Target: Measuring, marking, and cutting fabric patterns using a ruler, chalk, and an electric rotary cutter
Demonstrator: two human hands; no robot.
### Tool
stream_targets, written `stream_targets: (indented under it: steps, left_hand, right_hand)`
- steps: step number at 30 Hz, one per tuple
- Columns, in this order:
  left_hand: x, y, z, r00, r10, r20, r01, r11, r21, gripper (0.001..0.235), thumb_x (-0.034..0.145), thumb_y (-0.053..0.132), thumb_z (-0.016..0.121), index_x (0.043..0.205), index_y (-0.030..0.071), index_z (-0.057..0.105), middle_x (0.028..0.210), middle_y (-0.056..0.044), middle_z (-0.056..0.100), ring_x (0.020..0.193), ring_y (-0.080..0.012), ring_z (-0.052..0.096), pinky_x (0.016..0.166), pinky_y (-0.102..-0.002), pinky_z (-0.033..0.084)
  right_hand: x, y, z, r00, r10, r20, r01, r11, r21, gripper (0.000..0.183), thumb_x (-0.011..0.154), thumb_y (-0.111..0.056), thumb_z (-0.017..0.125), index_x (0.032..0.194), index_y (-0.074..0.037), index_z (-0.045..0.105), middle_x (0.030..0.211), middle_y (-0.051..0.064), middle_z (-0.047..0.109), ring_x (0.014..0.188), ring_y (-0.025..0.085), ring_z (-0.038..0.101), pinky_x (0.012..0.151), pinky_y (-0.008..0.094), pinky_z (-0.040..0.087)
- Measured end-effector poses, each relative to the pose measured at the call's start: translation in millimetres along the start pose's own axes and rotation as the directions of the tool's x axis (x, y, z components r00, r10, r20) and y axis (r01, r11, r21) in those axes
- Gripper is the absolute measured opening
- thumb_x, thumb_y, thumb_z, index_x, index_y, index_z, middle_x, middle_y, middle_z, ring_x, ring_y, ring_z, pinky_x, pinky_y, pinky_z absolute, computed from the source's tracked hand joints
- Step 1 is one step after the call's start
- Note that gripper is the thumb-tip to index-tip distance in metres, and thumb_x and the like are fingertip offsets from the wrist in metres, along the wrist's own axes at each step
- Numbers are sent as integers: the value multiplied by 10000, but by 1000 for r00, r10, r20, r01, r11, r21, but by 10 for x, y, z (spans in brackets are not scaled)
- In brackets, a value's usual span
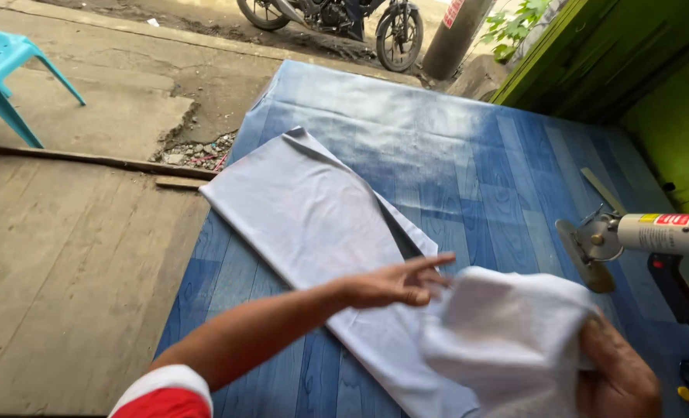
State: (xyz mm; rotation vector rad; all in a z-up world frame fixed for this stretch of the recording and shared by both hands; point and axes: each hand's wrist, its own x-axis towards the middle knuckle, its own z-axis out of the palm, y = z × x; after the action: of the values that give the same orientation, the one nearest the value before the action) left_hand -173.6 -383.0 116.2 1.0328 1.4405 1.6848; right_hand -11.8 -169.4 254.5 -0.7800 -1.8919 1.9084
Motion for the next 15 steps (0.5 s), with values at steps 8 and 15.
stream_targets:
  steps: [8, 15]
  left_hand:
    - [-614, 815, -651, 935, -62, -348, -15, 977, -215, 137, 923, 126, 731, 1048, 69, 730, 932, 44, 716, 748, -31, 633, 598, -181, 530]
    - [-451, 1932, -1697, 920, -27, -392, 218, 866, 451, 121, 922, 197, 764, 1025, 135, 749, 884, 92, 699, 781, -7, 598, 695, -172, 524]
  right_hand:
    - [333, 265, 547, 852, -201, 484, -214, 709, 672, 382, 936, 15, 627, 1312, 60, 583, 1150, 233, 697, 1069, 313, 694, 953, 407, 577]
    - [219, 425, 1743, 934, 100, 344, -307, 719, 623, 476, 915, -145, 561, 1389, -118, 529, 1185, 161, 601, 1114, 340, 569, 876, 572, 514]
